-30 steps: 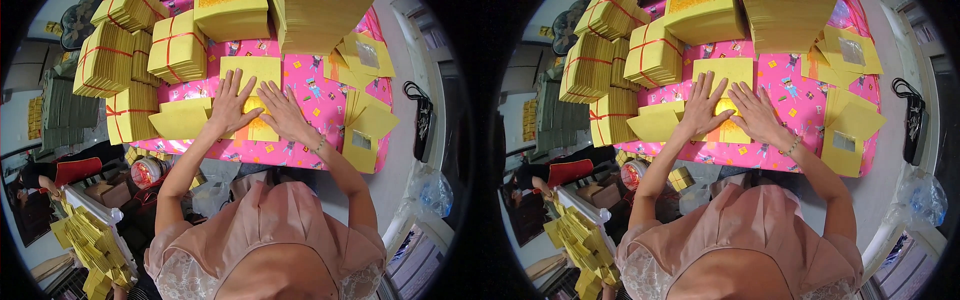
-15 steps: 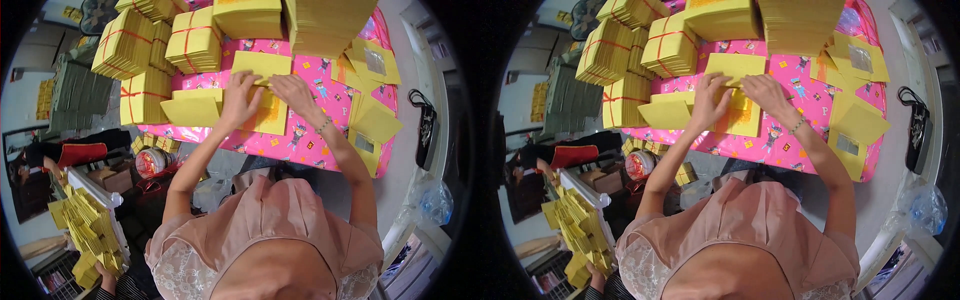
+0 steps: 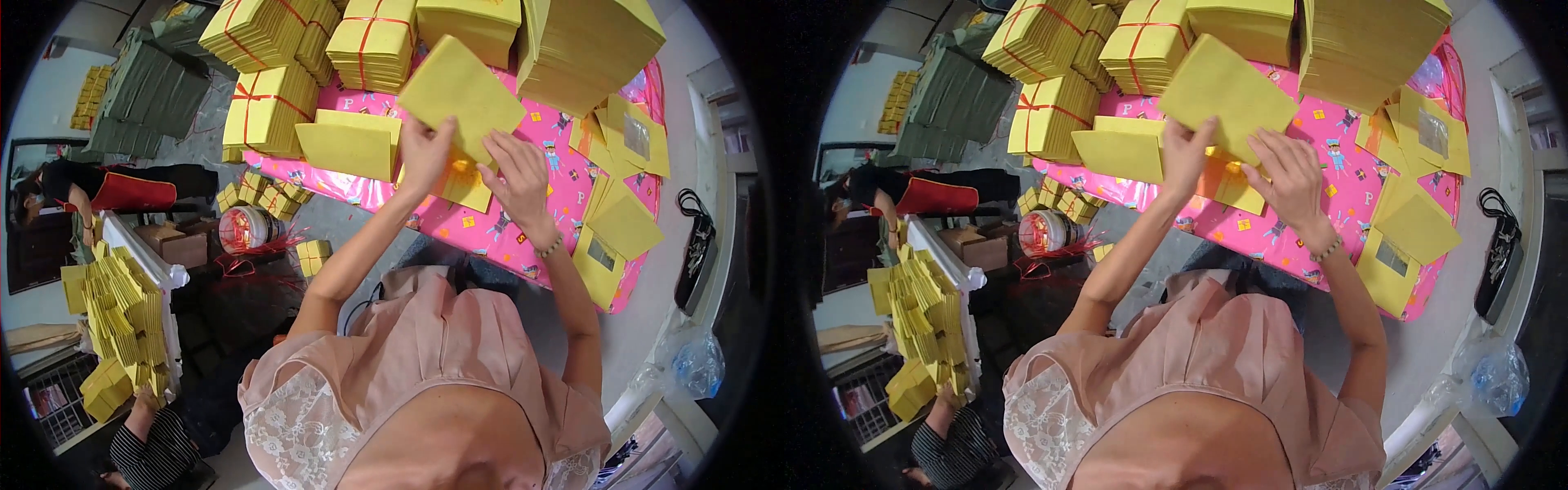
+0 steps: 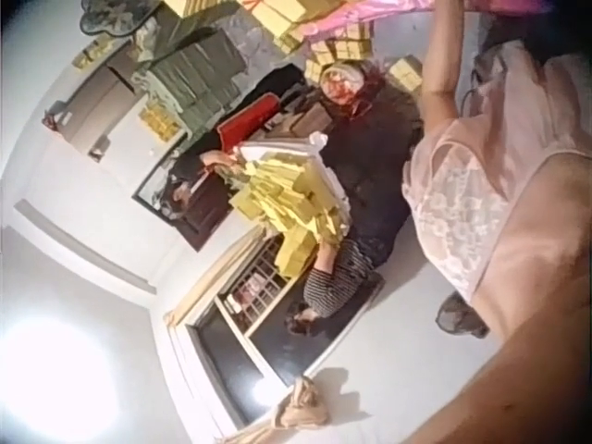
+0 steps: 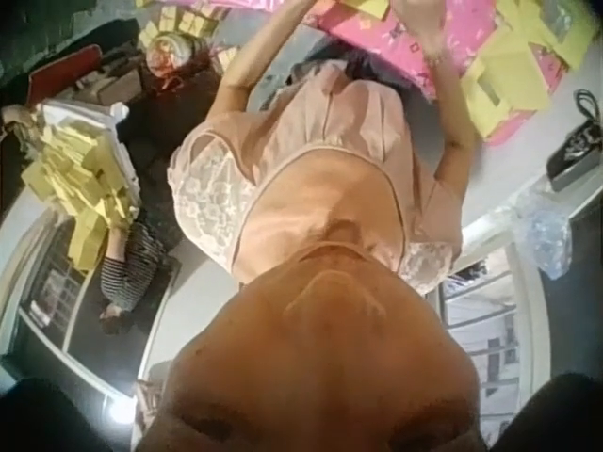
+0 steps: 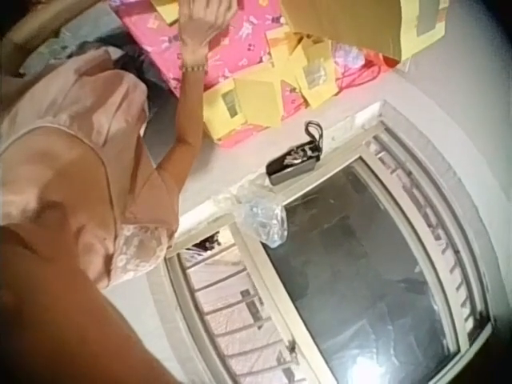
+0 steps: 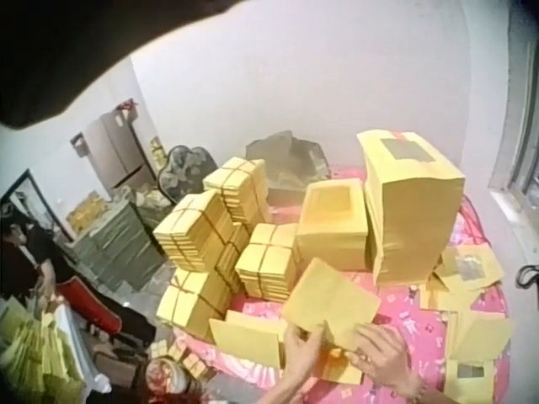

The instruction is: Folding and stacking yellow Joss paper with gold leaf accents.

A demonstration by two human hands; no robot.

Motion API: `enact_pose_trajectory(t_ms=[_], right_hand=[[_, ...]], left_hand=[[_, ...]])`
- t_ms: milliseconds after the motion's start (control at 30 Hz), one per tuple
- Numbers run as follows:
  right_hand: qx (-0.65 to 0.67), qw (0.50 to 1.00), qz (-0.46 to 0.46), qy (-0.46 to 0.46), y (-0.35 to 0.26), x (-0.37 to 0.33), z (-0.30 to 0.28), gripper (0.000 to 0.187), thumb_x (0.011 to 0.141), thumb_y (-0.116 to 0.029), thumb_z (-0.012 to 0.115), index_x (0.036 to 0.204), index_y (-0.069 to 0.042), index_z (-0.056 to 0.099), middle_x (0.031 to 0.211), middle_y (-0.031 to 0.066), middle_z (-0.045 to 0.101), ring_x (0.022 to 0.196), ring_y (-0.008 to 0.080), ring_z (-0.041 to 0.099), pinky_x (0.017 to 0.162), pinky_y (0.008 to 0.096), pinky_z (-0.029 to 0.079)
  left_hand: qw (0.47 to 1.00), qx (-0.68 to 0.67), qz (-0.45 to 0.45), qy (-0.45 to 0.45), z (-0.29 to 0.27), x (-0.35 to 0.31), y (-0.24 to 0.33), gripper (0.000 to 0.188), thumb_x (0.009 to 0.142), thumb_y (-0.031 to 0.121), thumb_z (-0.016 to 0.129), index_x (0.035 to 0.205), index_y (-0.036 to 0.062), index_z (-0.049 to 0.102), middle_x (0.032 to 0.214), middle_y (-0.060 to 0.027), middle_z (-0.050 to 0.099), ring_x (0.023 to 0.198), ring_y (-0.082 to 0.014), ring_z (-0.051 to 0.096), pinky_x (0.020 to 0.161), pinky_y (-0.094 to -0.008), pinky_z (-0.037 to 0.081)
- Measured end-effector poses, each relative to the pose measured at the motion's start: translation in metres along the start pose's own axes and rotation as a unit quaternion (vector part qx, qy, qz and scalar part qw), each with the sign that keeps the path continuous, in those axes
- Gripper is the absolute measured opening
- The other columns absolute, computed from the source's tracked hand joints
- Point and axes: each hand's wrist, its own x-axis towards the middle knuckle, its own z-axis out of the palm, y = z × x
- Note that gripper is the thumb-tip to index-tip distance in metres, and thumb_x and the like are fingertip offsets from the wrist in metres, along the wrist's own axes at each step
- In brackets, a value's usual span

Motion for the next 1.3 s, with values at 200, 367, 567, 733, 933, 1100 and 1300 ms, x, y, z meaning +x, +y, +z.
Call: enact_pose_trajectory(t_ms=[200, 367, 567, 733, 933, 1100, 1300], right_hand=[[0.163, 0.973, 0.159, 0.036, -0.022, 0.009, 0.014, 0.036, 0.088, -0.022, 0.068, 0.119, -0.006, 0.06, 0.112, 0.0124, 0.061, 0.104, 0.0294, 0.06, 0.088, 0.041, 0.047], [0.177, 0.979, 0.077, -0.072, -0.053, 0.051, 0.057, 0.038, 0.089, -0.03, 0.067, 0.117, -0.005, 0.06, 0.11, 0.0128, 0.061, 0.102, 0.0304, 0.059, 0.088, 0.042, 0.044], [0.167, 0.957, 0.026, -0.234, -0.049, 0.082, 0.124, 0.034, 0.091, -0.033, 0.064, 0.111, -0.005, 0.06, 0.105, 0.013, 0.065, 0.102, 0.0317, 0.059, 0.089, 0.0452, 0.043], [0.102, 0.967, 0.012, -0.231, -0.033, 0.087, 0.155, 0.019, 0.083, -0.023, 0.07, 0.092, -0.008, 0.064, 0.09, 0.0088, 0.066, 0.093, 0.0282, 0.06, 0.081, 0.0428, 0.039], [0.048, 0.948, -0.013, -0.315, -0.014, 0.088, 0.164, 0.021, 0.078, -0.007, 0.066, 0.098, -0.008, 0.067, 0.097, 0.0086, 0.066, 0.097, 0.0278, 0.056, 0.088, 0.0404, 0.038], [0.087, 0.944, 0.016, -0.317, -0.015, 0.093, 0.163, 0.024, 0.077, -0.006, 0.066, 0.102, -0.008, 0.067, 0.099, 0.0098, 0.066, 0.101, 0.0275, 0.057, 0.091, 0.0402, 0.037], [0.084, 0.942, 0.037, -0.322, -0.013, 0.093, 0.161, 0.027, 0.086, -0.01, 0.06, 0.112, -0.005, 0.063, 0.1, 0.0128, 0.065, 0.103, 0.029, 0.057, 0.094, 0.0422, 0.036]], left_hand=[[0.994, -0.091, 0.042, 0.036, -0.113, -0.04, 0.035, 0.029, 0.089, 0.008, 0.067, 0.113, -0.0052, 0.056, 0.107, -0.0105, 0.066, 0.09, -0.0141, 0.064, 0.077, -0.0287, 0.052], [0.985, -0.149, 0.031, 0.086, -0.16, -0.08, 0.041, 0.04, 0.088, 0.005, 0.063, 0.123, -0.006, 0.05, 0.118, -0.0124, 0.062, 0.105, -0.0178, 0.062, 0.09, -0.0323, 0.05], [0.971, -0.186, -0.072, 0.133, -0.184, -0.081, 0.005, 0.041, 0.088, 0.006, 0.064, 0.126, -0.0033, 0.05, 0.119, -0.0109, 0.062, 0.107, -0.0183, 0.063, 0.09, -0.0319, 0.052], [0.969, -0.168, -0.134, 0.123, -0.182, -0.056, -0.009, 0.027, 0.09, 0.007, 0.069, 0.115, 0.0043, 0.06, 0.097, 0.0028, 0.066, 0.072, -0.0045, 0.057, 0.065, -0.0219, 0.047], [0.967, -0.162, -0.132, 0.145, -0.172, -0.032, -0.011, 0.03, 0.091, 0.009, 0.068, 0.119, 0.0027, 0.059, 0.103, -0.0034, 0.067, 0.088, -0.0123, 0.066, 0.077, -0.0286, 0.056], [0.967, -0.128, -0.136, 0.171, -0.174, -0.023, -0.032, 0.034, 0.091, 0.007, 0.068, 0.122, 0.0013, 0.056, 0.111, -0.0093, 0.067, 0.097, -0.0189, 0.068, 0.079, -0.0332, 0.06], [0.971, -0.062, -0.112, 0.204, -0.164, -0.023, -0.042, 0.037, 0.089, 0.005, 0.07, 0.123, -0.0003, 0.055, 0.113, -0.0113, 0.067, 0.097, -0.0193, 0.068, 0.079, -0.0335, 0.061]])
